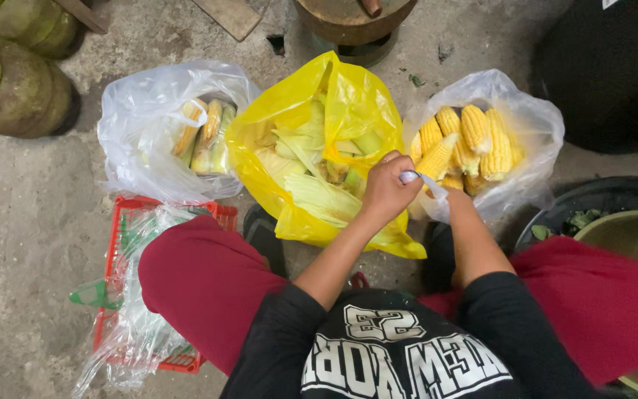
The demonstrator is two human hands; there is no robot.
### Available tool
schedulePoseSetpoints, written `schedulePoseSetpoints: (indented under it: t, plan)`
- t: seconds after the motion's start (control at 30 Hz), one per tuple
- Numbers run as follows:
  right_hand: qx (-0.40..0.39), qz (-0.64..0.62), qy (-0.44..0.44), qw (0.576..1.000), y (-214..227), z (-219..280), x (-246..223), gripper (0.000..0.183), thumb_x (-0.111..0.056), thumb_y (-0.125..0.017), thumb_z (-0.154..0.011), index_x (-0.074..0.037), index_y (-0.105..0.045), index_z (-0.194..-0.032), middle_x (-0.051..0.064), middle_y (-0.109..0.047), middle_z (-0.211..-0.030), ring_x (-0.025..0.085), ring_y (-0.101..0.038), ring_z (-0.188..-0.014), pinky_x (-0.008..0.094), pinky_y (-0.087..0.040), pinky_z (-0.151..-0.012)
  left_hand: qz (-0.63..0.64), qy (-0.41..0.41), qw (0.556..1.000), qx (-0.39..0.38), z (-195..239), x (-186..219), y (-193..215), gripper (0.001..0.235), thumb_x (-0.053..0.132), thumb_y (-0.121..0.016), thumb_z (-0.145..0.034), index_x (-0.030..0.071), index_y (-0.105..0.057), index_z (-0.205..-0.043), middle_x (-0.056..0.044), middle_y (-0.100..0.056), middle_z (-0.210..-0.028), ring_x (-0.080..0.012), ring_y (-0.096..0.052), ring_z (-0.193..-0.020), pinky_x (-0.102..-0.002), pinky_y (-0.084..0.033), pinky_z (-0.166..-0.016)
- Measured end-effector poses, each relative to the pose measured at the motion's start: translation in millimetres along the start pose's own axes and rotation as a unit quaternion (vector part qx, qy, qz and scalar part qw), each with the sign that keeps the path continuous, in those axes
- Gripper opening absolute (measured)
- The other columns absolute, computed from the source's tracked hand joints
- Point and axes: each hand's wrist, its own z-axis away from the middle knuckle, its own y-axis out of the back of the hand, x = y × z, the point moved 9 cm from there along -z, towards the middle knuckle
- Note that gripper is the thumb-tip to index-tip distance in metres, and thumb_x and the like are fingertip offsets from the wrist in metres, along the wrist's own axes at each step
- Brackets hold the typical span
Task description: The person shucks corn cobs by hand, removing husks and silk from each cob. The person places the husks into a yellow plastic bag and the cleaned cobs into a clear plastic bag.
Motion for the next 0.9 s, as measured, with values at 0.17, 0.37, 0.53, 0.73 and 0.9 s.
schedulePoseSetpoints:
  t: [0.17,0.37,0.53,0.73,0.9]
  plan:
    - [0.011,0.048,-0.044,0.998,22.3,-5.5,32.0,0.047,-0.055,-0.067,-0.088,-0.022,-0.072,-0.121,0.020,-0.074,-0.106,0.039,-0.070,-0.099,0.046,-0.054,-0.090,0.022,-0.010,0.997,-0.080,18.0,-5.4,-3.2,0.019,0.012,-0.073,-0.076,0.004,-0.056,-0.077,-0.013,-0.054,-0.076,-0.0315,-0.059,-0.074,-0.040,-0.048,-0.067]
    - [0.305,-0.065,-0.159,0.937,173.2,34.8,-3.7,0.046,-0.046,-0.079,-0.086,-0.016,-0.076,-0.122,0.019,-0.070,-0.121,0.040,-0.065,-0.116,0.049,-0.050,-0.100,0.043,-0.007,0.995,-0.086,17.4,-1.0,3.6,0.018,0.012,-0.072,-0.076,0.004,-0.056,-0.078,-0.011,-0.055,-0.076,-0.0302,-0.059,-0.073,-0.039,-0.049,-0.068]
    - [0.113,-0.027,-0.270,0.956,174.9,49.0,-12.0,0.097,-0.037,-0.087,-0.080,-0.042,-0.033,-0.160,0.014,-0.026,-0.162,0.051,-0.032,-0.140,0.062,-0.035,-0.105,0.023,-0.018,0.993,-0.117,22.2,4.0,6.3,0.016,0.012,-0.073,-0.075,0.004,-0.060,-0.080,-0.012,-0.056,-0.077,-0.0301,-0.060,-0.074,-0.038,-0.048,-0.066]
    - [0.244,0.013,-0.053,0.968,154.8,62.2,1.6,0.080,-0.031,-0.079,-0.085,-0.035,-0.044,-0.156,0.023,-0.042,-0.153,0.053,-0.054,-0.119,0.054,-0.047,-0.103,0.026,-0.011,0.994,-0.109,21.7,-3.5,2.0,0.017,0.010,-0.073,-0.075,0.004,-0.059,-0.081,-0.012,-0.057,-0.078,-0.0298,-0.061,-0.074,-0.038,-0.050,-0.067]
    - [0.235,0.067,0.033,0.969,103.4,99.7,14.0,0.070,-0.019,-0.070,-0.086,-0.032,-0.052,-0.152,0.022,-0.044,-0.152,0.047,-0.057,-0.119,0.051,-0.049,-0.103,0.020,-0.002,0.997,-0.076,14.4,-5.8,-2.5,0.018,0.009,-0.075,-0.073,0.004,-0.060,-0.080,-0.012,-0.058,-0.079,-0.0296,-0.061,-0.073,-0.039,-0.049,-0.065]
